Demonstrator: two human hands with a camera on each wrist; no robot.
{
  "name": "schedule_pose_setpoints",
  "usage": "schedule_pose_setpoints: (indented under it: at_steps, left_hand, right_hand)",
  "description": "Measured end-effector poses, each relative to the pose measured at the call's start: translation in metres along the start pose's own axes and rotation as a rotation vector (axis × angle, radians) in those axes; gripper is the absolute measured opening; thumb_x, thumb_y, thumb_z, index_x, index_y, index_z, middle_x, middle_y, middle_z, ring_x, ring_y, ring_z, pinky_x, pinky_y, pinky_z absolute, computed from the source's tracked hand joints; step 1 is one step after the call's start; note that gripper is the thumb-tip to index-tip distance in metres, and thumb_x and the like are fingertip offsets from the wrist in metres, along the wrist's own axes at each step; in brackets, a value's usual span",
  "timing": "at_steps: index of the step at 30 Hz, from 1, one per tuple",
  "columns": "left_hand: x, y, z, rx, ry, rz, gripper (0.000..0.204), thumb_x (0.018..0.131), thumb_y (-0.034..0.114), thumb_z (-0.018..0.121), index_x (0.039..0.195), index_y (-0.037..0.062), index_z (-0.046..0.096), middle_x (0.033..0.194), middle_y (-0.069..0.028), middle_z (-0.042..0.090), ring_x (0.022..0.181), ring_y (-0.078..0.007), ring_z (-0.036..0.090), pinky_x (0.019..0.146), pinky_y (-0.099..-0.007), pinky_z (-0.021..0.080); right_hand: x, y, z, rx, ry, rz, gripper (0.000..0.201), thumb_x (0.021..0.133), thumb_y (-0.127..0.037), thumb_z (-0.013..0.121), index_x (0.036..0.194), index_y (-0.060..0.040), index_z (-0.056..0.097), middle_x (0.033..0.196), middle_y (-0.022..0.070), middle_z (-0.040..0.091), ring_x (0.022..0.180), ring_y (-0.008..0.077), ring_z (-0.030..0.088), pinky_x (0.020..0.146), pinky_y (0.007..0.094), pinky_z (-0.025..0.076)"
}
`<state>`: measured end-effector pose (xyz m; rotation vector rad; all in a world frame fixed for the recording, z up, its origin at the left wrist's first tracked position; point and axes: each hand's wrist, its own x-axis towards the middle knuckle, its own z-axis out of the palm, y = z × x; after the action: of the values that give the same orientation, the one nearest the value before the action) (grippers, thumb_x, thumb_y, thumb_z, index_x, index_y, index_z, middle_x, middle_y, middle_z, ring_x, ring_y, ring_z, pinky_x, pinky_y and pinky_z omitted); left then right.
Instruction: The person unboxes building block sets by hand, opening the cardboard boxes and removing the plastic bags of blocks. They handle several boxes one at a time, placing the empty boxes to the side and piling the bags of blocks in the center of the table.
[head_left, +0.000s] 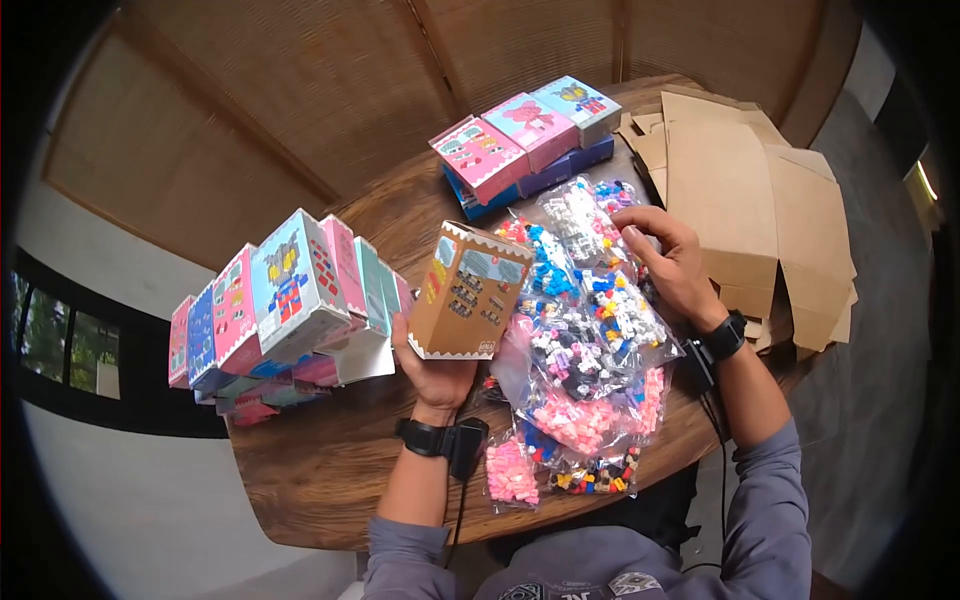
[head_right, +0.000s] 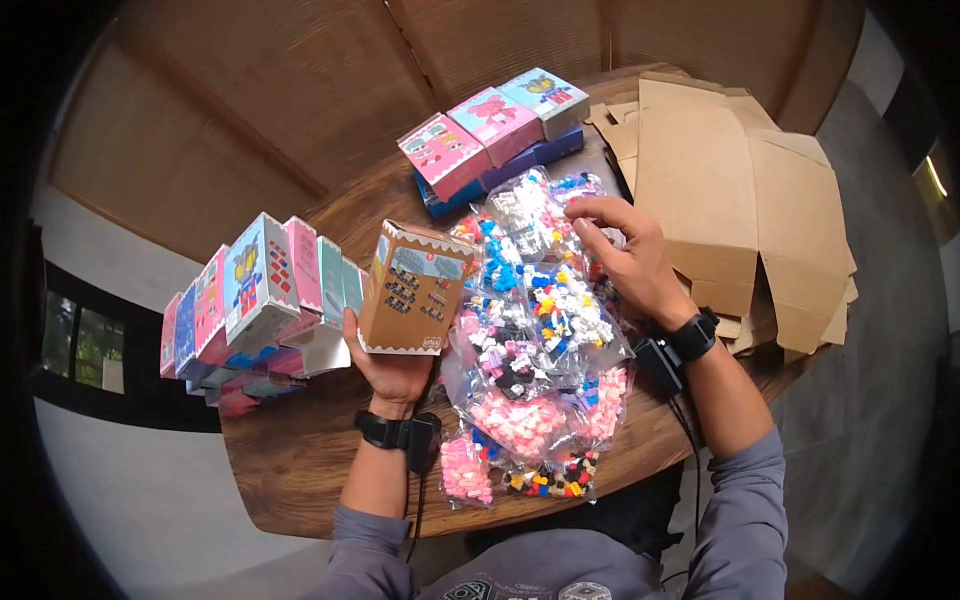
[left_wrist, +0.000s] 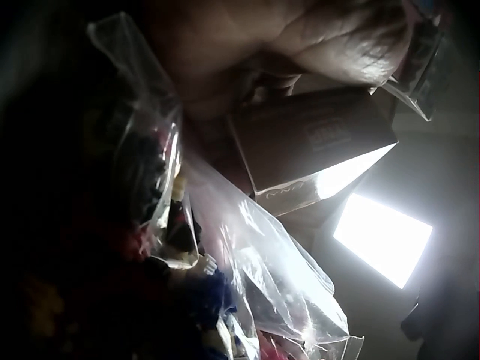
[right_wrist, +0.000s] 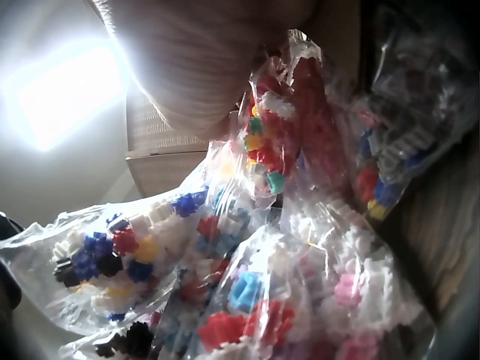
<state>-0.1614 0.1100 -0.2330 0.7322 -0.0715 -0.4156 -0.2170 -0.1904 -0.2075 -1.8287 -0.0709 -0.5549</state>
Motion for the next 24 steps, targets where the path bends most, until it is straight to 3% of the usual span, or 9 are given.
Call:
schedule_pose_setpoints:
  at_steps: [4,7,10,11,18,21,24]
  left_hand:
    - [0.001,0.0,0.0,-0.062,-0.001,-0.016,0.081,0.092,0.073,0.026,0.142,0.0119,0.043,0.124,-0.0138,0.057,0.094,-0.0293,0.063,0.062,-0.0405,0.054]
    - [0.001,0.002,0.0,-0.087,-0.123,-0.026,0.081,0.093,0.072,0.025,0.145,0.0131,0.041,0.129,-0.0129,0.056,0.106,-0.0301,0.06,0.075,-0.0439,0.055]
    - [0.003,0.0,0.003,-0.031,-0.085,0.005,0.081,0.093,0.072,0.024,0.149,0.0138,0.037,0.136,-0.0115,0.053,0.12,-0.0306,0.054,0.093,-0.0474,0.05]
    - [0.004,0.002,-0.004,0.012,-0.187,-0.004,0.081,0.094,0.071,0.024,0.15,0.0139,0.035,0.141,-0.0103,0.05,0.128,-0.0297,0.049,0.105,-0.0482,0.042]
    - [0.006,0.001,-0.002,0.033,-0.146,0.004,0.082,0.094,0.072,0.026,0.147,0.011,0.039,0.138,-0.0102,0.053,0.124,-0.0281,0.053,0.106,-0.0462,0.042]
    - [0.005,0.001,-0.002,-0.058,-0.154,-0.034,0.085,0.096,0.07,0.025,0.142,0.0012,0.045,0.135,-0.0126,0.056,0.121,-0.0242,0.055,0.105,-0.0392,0.042]
    - [0.007,-0.002,-0.009,-0.087,-0.2,-0.027,0.083,0.096,0.069,0.028,0.139,0.0004,0.048,0.133,-0.0127,0.057,0.12,-0.0242,0.056,0.103,-0.0393,0.044]
  right_hand:
    - [-0.002,0.001,0.001,0.043,-0.009,0.06,0.02,0.095,-0.013,0.06,0.11,0.0001,0.067,0.108,0.0063,0.068,0.095,0.0132,0.063,0.082,0.0266,0.05]
    - [-0.002,-0.002,0.0,0.025,-0.021,0.069,0.022,0.096,-0.014,0.06,0.111,-0.0005,0.067,0.107,0.0059,0.068,0.095,0.013,0.062,0.084,0.0266,0.049]
    - [-0.001,0.003,0.002,0.002,-0.017,0.018,0.022,0.096,-0.015,0.06,0.113,-0.0008,0.067,0.108,0.0058,0.068,0.096,0.0127,0.062,0.086,0.027,0.048]
    - [-0.001,0.003,0.001,-0.009,-0.021,0.017,0.022,0.097,-0.015,0.06,0.113,-0.0009,0.067,0.108,0.0058,0.068,0.097,0.0127,0.062,0.086,0.0271,0.048]
    - [-0.002,-0.005,0.001,0.018,0.001,0.106,0.021,0.097,-0.01,0.059,0.115,-0.0013,0.066,0.11,0.0051,0.068,0.099,0.0107,0.061,0.087,0.0251,0.047]
    - [0.003,-0.032,0.0,-0.003,0.068,-0.105,0.022,0.097,-0.005,0.057,0.117,-0.0016,0.066,0.109,0.0045,0.067,0.099,0.0094,0.061,0.086,0.023,0.047]
    - [0.016,-0.088,-0.001,-0.046,-0.047,-0.202,0.024,0.097,-0.003,0.057,0.119,-0.0006,0.064,0.112,0.0052,0.066,0.102,0.0115,0.061,0.088,0.0272,0.048]
